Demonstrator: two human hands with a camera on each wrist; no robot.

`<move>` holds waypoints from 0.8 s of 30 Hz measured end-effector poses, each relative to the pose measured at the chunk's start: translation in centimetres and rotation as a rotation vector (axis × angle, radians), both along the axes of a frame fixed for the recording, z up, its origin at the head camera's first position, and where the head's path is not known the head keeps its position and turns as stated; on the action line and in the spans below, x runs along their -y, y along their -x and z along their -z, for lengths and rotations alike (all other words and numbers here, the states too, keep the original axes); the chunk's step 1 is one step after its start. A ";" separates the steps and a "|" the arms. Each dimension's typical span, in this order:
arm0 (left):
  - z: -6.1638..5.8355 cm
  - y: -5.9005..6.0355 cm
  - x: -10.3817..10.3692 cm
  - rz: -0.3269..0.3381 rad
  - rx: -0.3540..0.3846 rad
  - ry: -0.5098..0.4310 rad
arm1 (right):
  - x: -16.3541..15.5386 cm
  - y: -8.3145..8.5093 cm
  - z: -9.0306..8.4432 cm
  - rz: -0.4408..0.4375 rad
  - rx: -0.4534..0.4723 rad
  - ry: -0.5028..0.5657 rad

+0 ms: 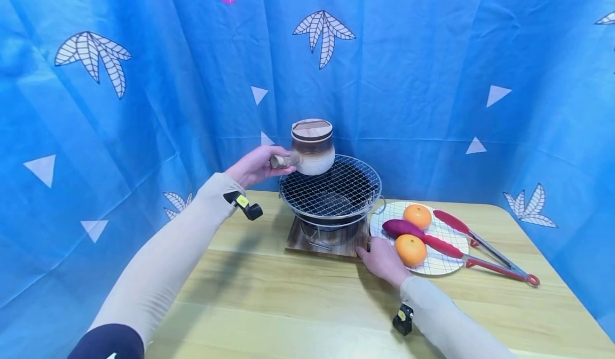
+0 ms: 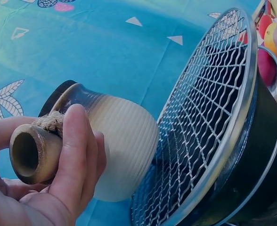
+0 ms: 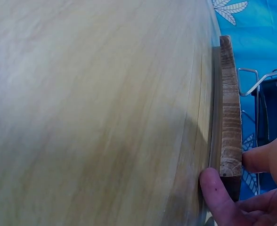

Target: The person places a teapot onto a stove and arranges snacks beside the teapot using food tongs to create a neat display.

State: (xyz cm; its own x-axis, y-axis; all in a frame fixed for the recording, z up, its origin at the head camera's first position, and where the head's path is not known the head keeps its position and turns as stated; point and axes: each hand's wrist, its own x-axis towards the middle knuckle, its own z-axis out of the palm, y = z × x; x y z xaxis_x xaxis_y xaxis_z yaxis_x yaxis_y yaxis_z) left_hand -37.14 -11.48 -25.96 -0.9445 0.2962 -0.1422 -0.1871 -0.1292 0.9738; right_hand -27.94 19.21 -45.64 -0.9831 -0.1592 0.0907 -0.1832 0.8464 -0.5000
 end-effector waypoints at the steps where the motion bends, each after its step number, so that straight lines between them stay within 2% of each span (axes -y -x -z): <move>1: 0.0 0.1 -0.1 0.001 0.002 0.001 | 0.0 0.0 0.0 -0.001 0.002 0.001; 15: 0.4 1.0 -1.1 0.000 0.022 0.006 | 0.0 -0.1 0.1 0.013 0.050 0.021; 24: 0.7 1.5 -1.6 0.008 0.015 0.014 | -0.2 0.1 0.4 0.005 0.028 0.010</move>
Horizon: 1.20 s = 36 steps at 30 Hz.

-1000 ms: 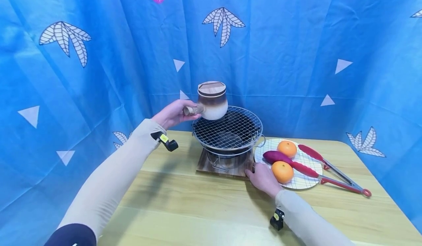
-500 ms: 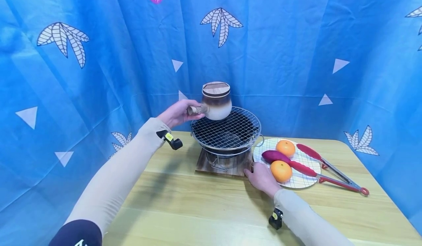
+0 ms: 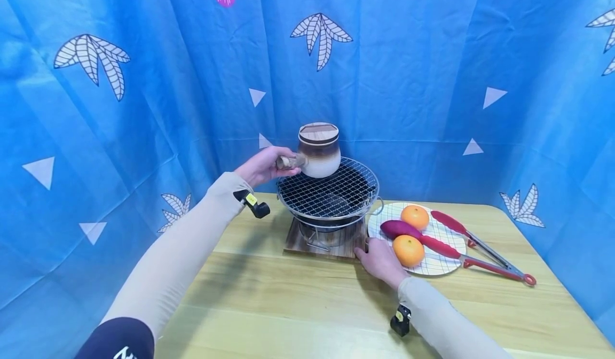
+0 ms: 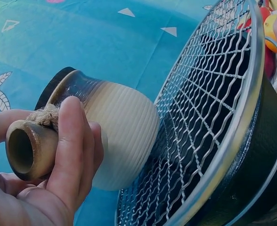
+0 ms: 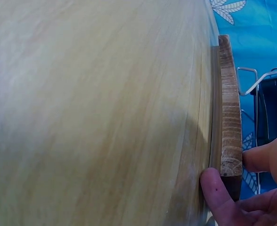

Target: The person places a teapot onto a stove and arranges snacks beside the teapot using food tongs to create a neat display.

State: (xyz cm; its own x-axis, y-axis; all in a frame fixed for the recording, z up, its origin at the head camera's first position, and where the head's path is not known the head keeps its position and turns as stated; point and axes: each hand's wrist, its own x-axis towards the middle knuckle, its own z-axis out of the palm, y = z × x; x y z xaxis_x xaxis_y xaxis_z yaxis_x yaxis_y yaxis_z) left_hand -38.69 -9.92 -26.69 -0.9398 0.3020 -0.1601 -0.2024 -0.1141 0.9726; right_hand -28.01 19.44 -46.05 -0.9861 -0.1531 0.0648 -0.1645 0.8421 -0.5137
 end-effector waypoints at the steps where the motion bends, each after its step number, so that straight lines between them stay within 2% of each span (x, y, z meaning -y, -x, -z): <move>1: 0.0 0.1 0.0 0.001 -0.002 0.003 | 0.0 0.0 0.0 0.000 0.001 0.005; 23: 0.6 1.1 0.2 0.039 -0.021 0.034 | 0.6 -0.2 -0.2 0.021 0.035 0.054; 29: 0.9 1.7 0.6 0.028 -0.010 0.055 | 0.7 -0.4 -0.1 0.020 0.034 0.068; 36: 1.1 2.2 0.9 0.047 -0.025 0.054 | 0.6 -0.4 0.0 0.019 0.024 0.060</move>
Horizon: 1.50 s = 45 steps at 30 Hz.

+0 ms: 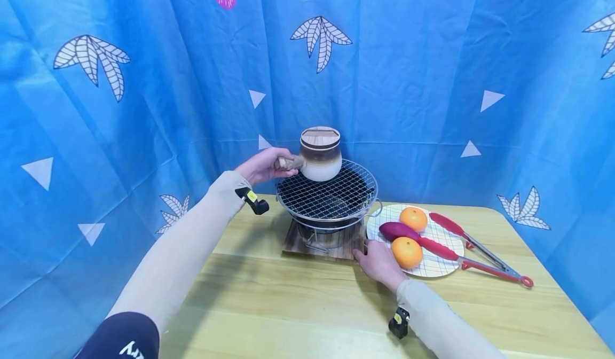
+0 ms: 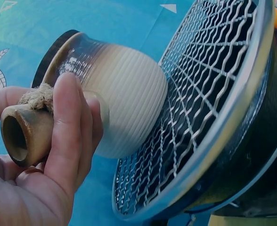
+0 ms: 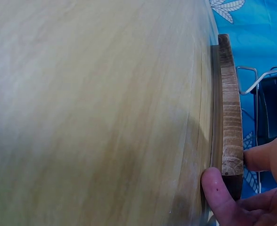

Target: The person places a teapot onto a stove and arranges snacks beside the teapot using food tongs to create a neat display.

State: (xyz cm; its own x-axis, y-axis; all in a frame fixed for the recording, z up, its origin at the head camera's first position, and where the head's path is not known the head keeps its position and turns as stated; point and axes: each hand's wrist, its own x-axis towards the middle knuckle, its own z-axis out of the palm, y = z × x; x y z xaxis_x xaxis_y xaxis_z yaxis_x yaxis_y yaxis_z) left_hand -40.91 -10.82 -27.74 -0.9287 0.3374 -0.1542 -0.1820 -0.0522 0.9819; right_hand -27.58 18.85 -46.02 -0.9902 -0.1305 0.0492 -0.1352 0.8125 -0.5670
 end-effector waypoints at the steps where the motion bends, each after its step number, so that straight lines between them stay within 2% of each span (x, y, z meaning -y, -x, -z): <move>1: 0.0 0.0 0.1 0.001 0.003 0.001 | 0.0 0.0 0.0 -0.003 0.000 -0.002; 10: 0.2 0.3 0.5 0.037 -0.002 0.022 | -0.2 0.0 0.2 -0.007 -0.004 0.011; 17: 0.1 0.3 0.5 0.043 0.009 0.031 | -0.2 0.1 0.1 -0.013 -0.028 -0.022; 25: -0.1 -0.3 0.3 0.047 -0.006 0.115 | -0.3 0.1 0.0 -0.009 -0.042 -0.026; 31: -0.6 -0.8 0.4 0.017 -0.026 0.173 | -0.2 0.1 0.0 -0.006 -0.018 0.006; 39: -1.4 -2.0 1.0 -0.046 -0.107 0.266 | -0.2 0.1 -0.1 -0.007 -0.011 -0.027; 45: -1.7 -2.9 1.8 -0.080 -0.112 0.312 | -0.1 0.0 -0.2 -0.009 -0.012 -0.027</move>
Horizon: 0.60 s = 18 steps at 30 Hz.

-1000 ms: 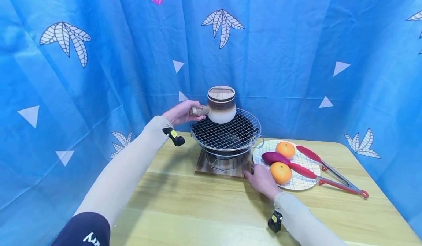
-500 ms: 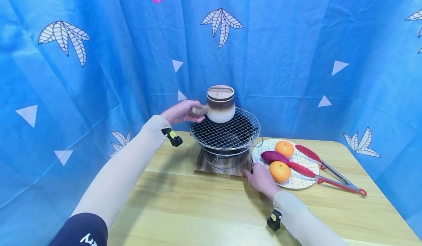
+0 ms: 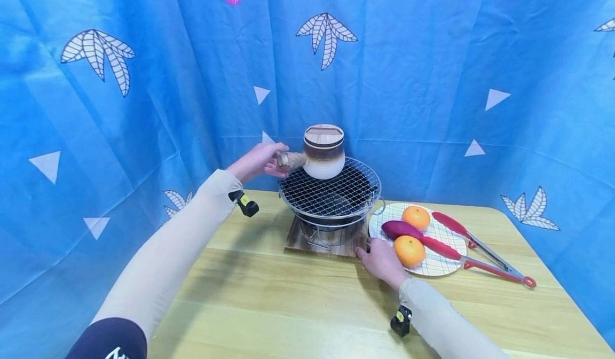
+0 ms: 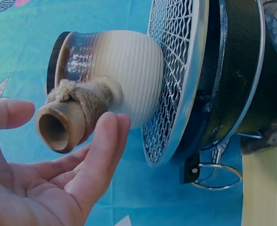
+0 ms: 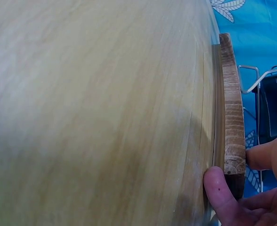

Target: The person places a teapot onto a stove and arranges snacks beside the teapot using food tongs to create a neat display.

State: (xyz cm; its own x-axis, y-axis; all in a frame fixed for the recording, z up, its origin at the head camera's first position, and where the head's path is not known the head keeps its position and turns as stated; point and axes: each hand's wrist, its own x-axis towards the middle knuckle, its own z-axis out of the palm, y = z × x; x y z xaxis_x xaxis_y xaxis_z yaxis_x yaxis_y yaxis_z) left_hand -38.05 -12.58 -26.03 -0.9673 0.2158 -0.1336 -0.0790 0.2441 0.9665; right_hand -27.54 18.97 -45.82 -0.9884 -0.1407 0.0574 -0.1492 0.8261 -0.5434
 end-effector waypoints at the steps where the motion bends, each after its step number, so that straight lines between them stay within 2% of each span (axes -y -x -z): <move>1: 0.0 -0.2 0.2 -0.005 -0.002 0.007 | 0.0 0.0 0.0 0.000 -0.002 0.000; 8: 0.4 -1.6 1.9 -0.057 -0.021 0.050 | 0.1 -0.2 0.0 0.000 0.017 0.028; 18: 2.0 -3.6 4.0 -0.117 -0.105 0.119 | 0.0 -0.1 0.0 -0.002 0.028 0.044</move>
State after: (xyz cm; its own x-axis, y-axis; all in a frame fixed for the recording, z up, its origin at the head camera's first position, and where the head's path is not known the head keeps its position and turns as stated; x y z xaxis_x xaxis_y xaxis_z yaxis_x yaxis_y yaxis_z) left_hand -34.41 -16.62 -28.06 -0.9947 0.0901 -0.0487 -0.0139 0.3527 0.9357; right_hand -27.44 19.00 -45.81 -0.9894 -0.1406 0.0359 -0.1349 0.8008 -0.5835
